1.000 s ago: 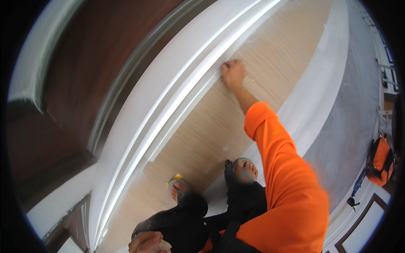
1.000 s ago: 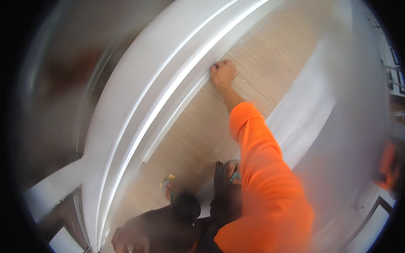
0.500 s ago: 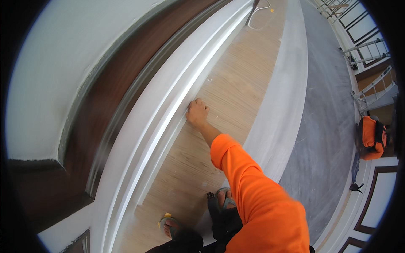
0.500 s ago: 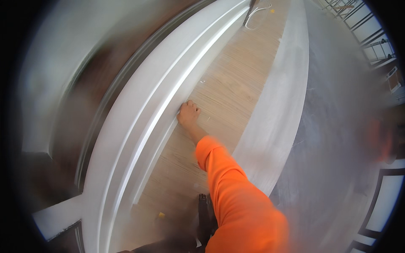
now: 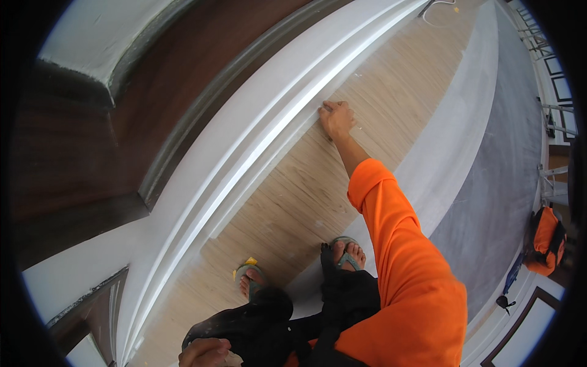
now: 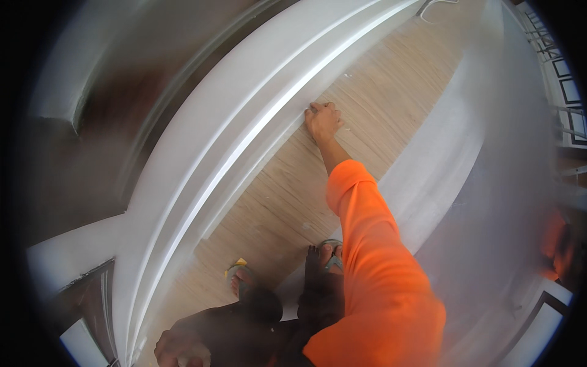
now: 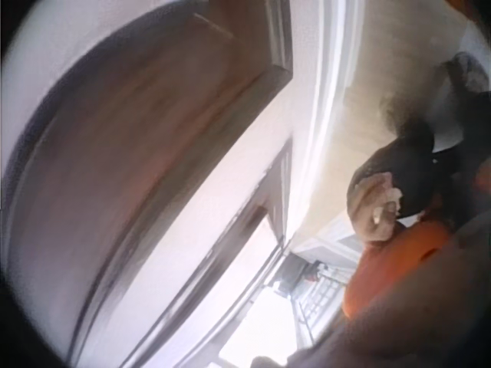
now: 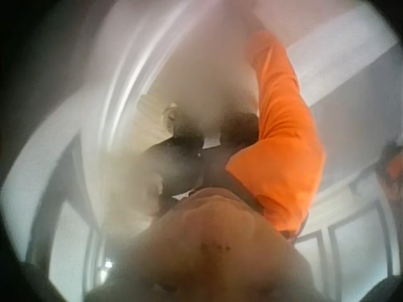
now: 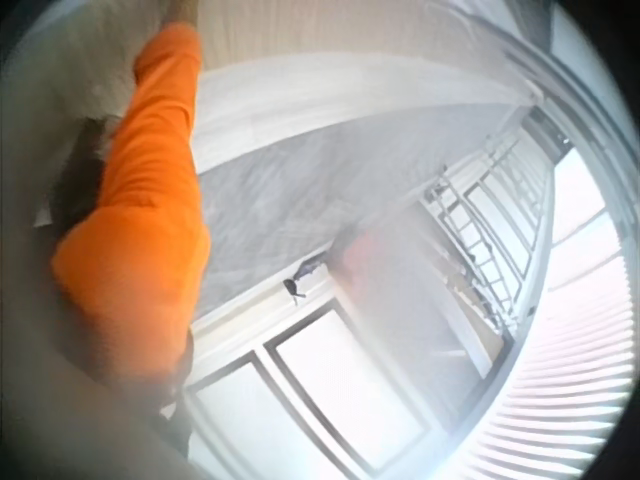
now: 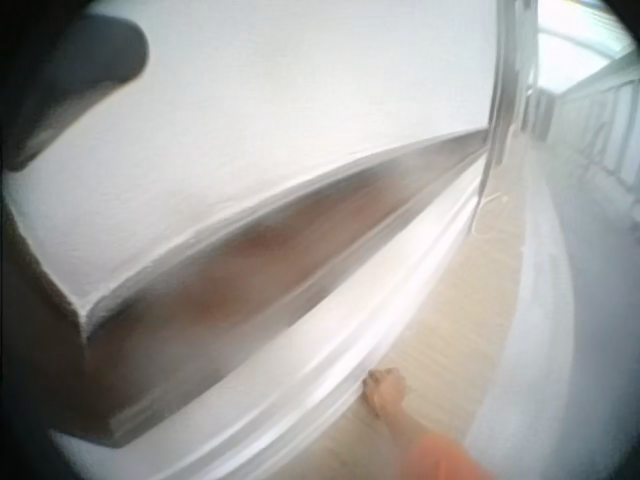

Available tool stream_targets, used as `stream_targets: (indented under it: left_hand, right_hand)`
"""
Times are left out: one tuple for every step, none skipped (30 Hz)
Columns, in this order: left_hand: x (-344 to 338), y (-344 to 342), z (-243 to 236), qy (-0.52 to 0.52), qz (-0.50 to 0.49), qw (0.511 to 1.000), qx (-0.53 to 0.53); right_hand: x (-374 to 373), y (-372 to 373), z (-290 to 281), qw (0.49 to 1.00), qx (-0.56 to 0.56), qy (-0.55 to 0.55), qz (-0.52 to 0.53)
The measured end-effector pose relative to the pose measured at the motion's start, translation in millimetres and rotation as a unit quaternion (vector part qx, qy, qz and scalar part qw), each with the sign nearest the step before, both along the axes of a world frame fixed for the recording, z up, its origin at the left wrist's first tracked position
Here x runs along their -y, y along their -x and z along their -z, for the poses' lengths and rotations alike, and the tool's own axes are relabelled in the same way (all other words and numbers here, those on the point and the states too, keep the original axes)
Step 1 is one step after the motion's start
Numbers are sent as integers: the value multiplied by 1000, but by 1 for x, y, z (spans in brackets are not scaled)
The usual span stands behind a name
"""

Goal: The person installs a white cable along a wall baseboard in a hallway. They use a yellow utility knife to cut the cable and a white cloth to wipe the surface. The person also secures the cable using white tape and clips.

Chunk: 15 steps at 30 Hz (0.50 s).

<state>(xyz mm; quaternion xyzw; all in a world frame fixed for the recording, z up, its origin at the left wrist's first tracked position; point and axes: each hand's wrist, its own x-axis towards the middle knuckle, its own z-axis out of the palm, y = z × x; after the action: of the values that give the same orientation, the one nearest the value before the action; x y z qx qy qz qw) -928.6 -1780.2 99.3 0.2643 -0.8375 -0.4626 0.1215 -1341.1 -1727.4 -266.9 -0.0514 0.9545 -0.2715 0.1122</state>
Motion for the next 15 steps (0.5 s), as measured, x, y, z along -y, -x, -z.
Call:
stream_targets:
  left_hand:
    - [1,0,-1,1,1,1000,-1]
    - [2,-1,-2,8,9,1000,2]
    - [5,-1,-1,13,24,1000,0]
    - [4,0,-2,9,11,1000,1]
    - [3,2,-4,5,-1,1000,2]
    - [2,4,-4,0,-15,1000,2]
    - [3,5,-4,0,-12,1000,5]
    - [3,5,-4,1,-10,1000,9]
    - [4,5,-4,2,-8,1000,13]
    - [1,-29,10,18,32,998,48]
    - [-4,-96,36,34,73,993,83]
    - [-3,-100,37,32,70,993,84]
    - [-3,-101,35,33,68,993,87]
    - [2,-35,12,13,24,998,55]
    - [5,3,-2,-5,-16,999,28]
  right_hand:
    - [3,-3,-2,1000,-2,-10,2]
    - [6,-4,-2,1000,-7,-10,15]
    - [8,-5,-1,999,-11,-12,29]
    - [11,-7,0,999,-15,-13,42]
    - [13,-9,2,998,-17,-2,53]
    - [15,-10,4,998,-21,9,63]
    - [16,-11,6,997,-24,19,74]
    - [18,-10,8,996,-19,14,85]
    - [21,-9,9,995,-14,10,97]
    - [22,-7,10,994,-8,7,111]
    - [20,-5,10,994,-13,10,108]
    - [22,-7,8,995,-20,11,102]
    - [22,-8,8,995,-26,13,97]
    - [23,-8,8,996,-25,-10,90]
    - [26,-6,8,996,-20,-31,86]
